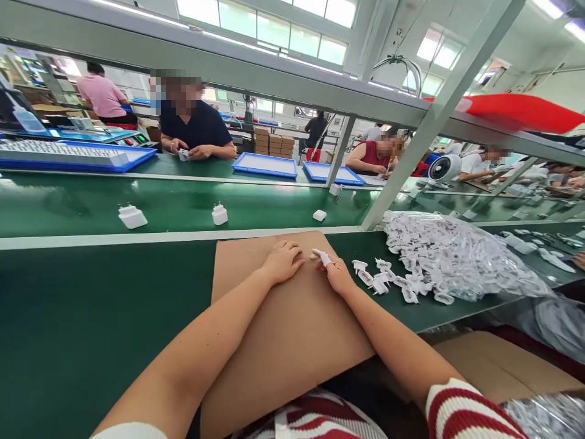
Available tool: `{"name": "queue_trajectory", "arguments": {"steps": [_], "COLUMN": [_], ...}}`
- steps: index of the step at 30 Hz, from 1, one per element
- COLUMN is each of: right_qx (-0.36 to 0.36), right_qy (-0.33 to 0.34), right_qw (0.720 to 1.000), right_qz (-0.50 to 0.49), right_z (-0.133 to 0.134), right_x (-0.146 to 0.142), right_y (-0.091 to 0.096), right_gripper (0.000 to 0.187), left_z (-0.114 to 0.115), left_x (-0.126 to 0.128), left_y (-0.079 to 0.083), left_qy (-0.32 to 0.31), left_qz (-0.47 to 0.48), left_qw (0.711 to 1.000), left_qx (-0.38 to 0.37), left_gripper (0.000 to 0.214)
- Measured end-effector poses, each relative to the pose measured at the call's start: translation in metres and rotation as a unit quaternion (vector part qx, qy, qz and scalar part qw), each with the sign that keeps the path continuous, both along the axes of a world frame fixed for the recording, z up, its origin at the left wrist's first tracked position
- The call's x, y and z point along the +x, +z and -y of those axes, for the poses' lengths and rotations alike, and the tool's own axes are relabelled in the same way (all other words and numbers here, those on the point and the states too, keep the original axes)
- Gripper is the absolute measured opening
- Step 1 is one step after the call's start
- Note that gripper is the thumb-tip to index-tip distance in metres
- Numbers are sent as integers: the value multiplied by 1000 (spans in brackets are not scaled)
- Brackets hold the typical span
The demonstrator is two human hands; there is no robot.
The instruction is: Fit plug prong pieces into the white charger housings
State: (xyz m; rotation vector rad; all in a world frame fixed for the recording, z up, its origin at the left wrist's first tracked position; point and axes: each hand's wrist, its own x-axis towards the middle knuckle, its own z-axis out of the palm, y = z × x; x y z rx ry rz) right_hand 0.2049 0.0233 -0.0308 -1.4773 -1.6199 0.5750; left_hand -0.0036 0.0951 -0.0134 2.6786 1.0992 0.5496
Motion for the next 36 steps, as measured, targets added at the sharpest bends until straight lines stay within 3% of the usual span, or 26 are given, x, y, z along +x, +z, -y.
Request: {"name": "queue_trajectory", "arguments": {"steps": [4, 6, 8, 11, 15, 20, 24, 27, 31, 36], "right_qx": [4, -66, -140, -165, -113, -35, 30, 75, 84, 52], "right_qy": [-90, -150, -169, -135, -109, -30, 96, 149, 151, 158], "right_qw": [982, 947, 908, 907, 932, 964, 977, 961, 924, 912], "right_qz": [164, 276, 358, 364, 327, 261, 190, 221, 341, 376], "right_z": [16, 27, 34, 31, 7, -21, -25, -18, -9, -8], "right_x": [31, 52, 71, 90, 97, 71, 43, 35, 36, 33], "right_y": [20, 30, 36, 44, 60, 74, 58, 44, 40, 42], "right_gripper": [48, 58, 56, 41, 38, 42, 37, 34, 35, 19], "left_z": [-5, -7, -7, -7, -8, -12, -16, -17, -17, -45], "left_x": [1, 2, 2, 2, 0, 0, -1, -1, 6, 42], "left_y": [-1, 0, 3, 8, 14, 17, 16, 14, 15, 40], "left_qy": [-6, -9, -9, -6, 1, 6, 8, 7, 33, 155], "left_qz": [11, 13, 9, -5, -15, -31, -41, -35, -14, 39], "left_qw": [1000, 1000, 1000, 1000, 1000, 999, 999, 999, 999, 984], "left_qx": [2, 2, 2, 3, 5, -1, 2, 2, 0, -81], "left_gripper": [36, 36, 37, 41, 46, 45, 43, 42, 42, 37]}}
